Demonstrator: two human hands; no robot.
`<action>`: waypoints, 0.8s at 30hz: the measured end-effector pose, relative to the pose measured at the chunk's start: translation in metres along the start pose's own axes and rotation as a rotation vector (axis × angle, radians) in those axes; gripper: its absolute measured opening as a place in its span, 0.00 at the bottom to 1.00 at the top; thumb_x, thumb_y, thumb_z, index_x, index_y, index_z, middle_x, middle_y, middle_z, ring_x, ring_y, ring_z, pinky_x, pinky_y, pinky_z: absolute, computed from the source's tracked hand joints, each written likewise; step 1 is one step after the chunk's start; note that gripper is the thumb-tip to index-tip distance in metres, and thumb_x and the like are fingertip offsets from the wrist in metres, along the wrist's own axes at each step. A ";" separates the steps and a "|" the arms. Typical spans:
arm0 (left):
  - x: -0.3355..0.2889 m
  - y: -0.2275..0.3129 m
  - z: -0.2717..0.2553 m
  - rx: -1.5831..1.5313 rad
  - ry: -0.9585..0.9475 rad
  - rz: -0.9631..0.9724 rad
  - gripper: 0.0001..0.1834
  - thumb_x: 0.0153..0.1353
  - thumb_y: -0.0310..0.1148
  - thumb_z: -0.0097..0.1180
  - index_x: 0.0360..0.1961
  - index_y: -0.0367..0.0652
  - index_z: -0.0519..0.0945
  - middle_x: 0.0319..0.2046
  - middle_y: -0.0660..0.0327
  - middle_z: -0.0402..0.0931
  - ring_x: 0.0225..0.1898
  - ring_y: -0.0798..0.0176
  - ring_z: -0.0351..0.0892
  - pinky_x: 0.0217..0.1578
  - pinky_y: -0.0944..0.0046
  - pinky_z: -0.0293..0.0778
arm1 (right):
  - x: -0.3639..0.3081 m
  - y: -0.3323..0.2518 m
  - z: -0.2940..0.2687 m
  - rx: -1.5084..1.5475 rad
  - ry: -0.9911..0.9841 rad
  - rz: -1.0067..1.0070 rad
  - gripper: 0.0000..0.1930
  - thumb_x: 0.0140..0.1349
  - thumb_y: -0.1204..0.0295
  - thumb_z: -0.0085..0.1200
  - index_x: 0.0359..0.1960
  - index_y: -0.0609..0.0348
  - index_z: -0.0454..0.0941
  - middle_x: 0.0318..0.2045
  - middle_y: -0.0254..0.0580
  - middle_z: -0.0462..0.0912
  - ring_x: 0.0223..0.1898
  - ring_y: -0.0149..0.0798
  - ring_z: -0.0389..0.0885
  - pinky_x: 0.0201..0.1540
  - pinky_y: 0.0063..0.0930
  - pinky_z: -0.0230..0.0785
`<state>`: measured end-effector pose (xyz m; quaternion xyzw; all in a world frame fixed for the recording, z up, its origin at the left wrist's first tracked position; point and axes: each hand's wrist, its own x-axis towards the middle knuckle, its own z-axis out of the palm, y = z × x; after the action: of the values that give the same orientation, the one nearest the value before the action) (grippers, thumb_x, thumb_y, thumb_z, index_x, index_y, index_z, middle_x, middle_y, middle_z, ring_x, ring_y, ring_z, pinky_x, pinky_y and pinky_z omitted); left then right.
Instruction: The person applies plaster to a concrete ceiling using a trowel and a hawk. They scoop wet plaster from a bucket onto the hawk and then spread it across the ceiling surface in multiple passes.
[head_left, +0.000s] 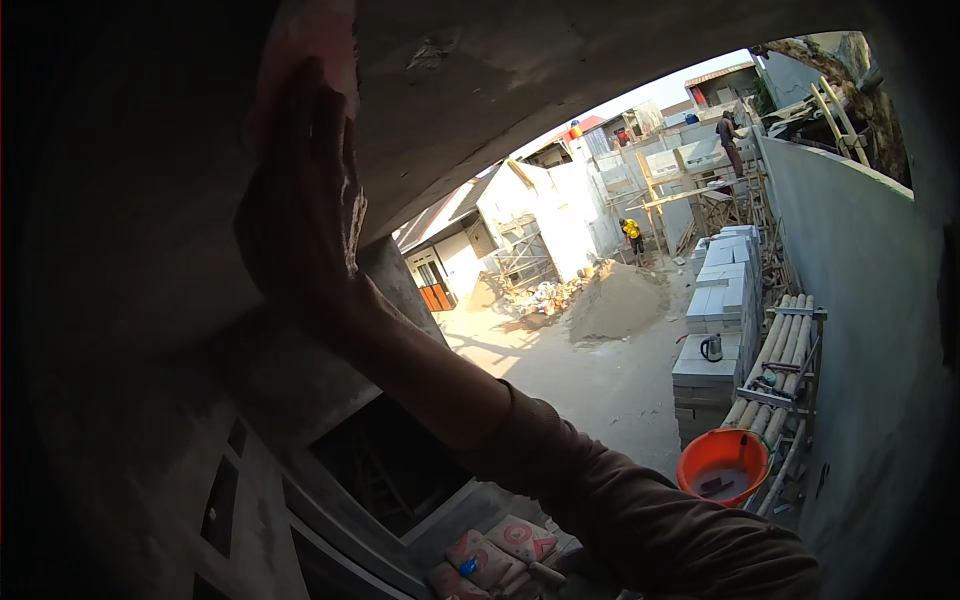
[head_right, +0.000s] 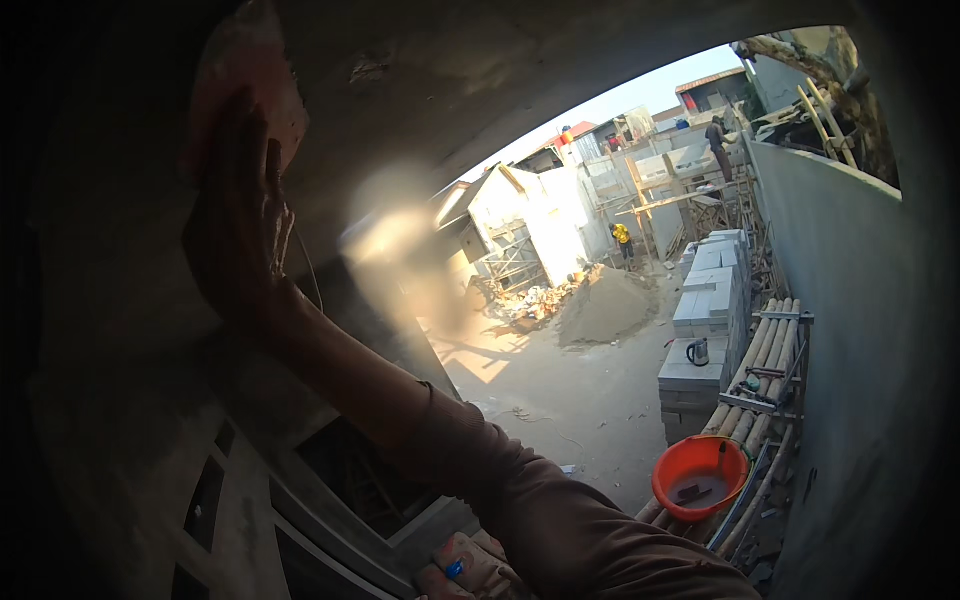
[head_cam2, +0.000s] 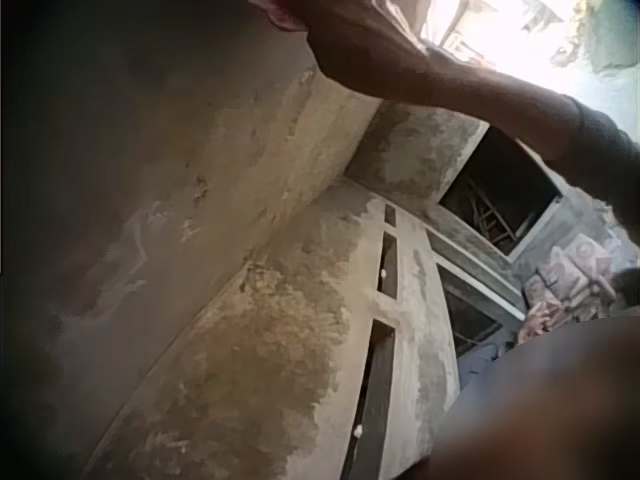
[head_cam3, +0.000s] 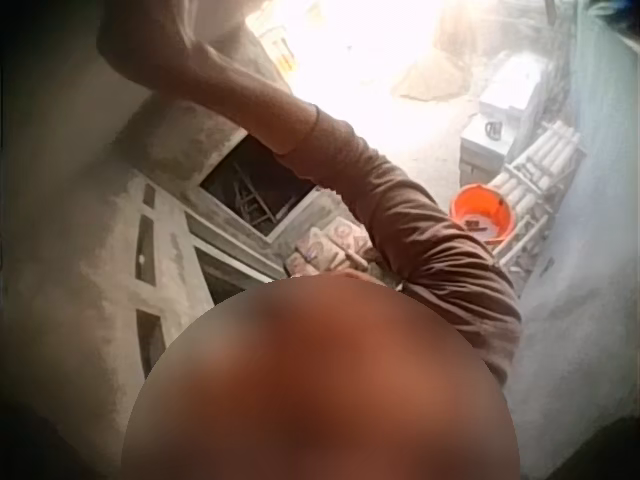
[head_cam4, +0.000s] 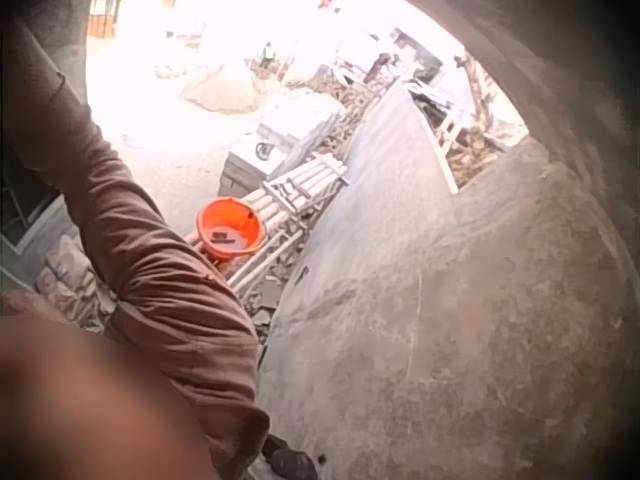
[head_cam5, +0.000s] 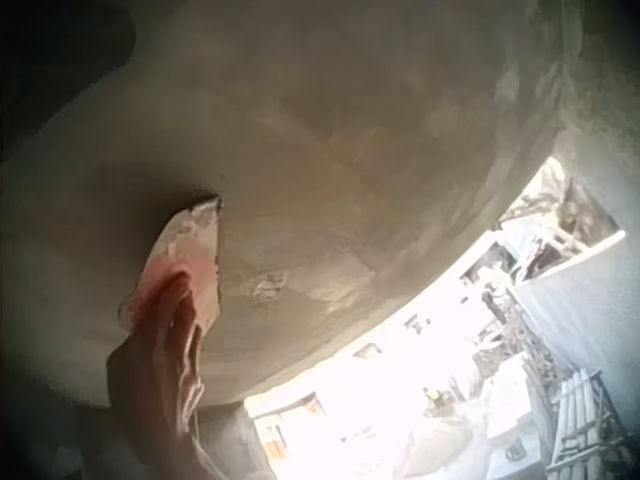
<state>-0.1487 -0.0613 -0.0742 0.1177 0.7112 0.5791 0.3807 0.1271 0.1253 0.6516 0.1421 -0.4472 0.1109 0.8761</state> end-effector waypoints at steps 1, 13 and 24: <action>-0.002 -0.001 0.001 -0.007 0.001 -0.007 0.32 0.68 0.50 0.50 0.67 0.44 0.65 0.38 0.62 0.75 0.30 0.70 0.72 0.27 0.70 0.63 | -0.014 -0.006 0.007 0.051 -0.031 -0.010 0.36 0.55 0.86 0.43 0.69 0.74 0.48 0.60 0.71 0.61 0.53 0.76 0.68 0.37 0.58 0.77; -0.010 -0.015 0.000 -0.039 0.030 -0.030 0.30 0.69 0.48 0.50 0.67 0.43 0.65 0.37 0.63 0.75 0.28 0.70 0.71 0.25 0.71 0.61 | -0.069 0.094 -0.045 -0.345 -0.072 -0.030 0.40 0.55 0.85 0.44 0.71 0.77 0.41 0.62 0.76 0.55 0.61 0.68 0.61 0.64 0.54 0.59; -0.003 -0.013 -0.015 -0.026 0.041 -0.054 0.29 0.70 0.46 0.50 0.67 0.43 0.65 0.35 0.64 0.75 0.26 0.71 0.70 0.23 0.73 0.60 | 0.039 0.171 -0.082 -0.630 0.184 -0.152 0.42 0.57 0.86 0.48 0.72 0.72 0.42 0.68 0.69 0.49 0.61 0.66 0.59 0.59 0.52 0.66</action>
<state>-0.1539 -0.0780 -0.0843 0.0815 0.7141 0.5802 0.3830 0.1562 0.3168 0.6627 -0.1135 -0.3665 -0.0861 0.9194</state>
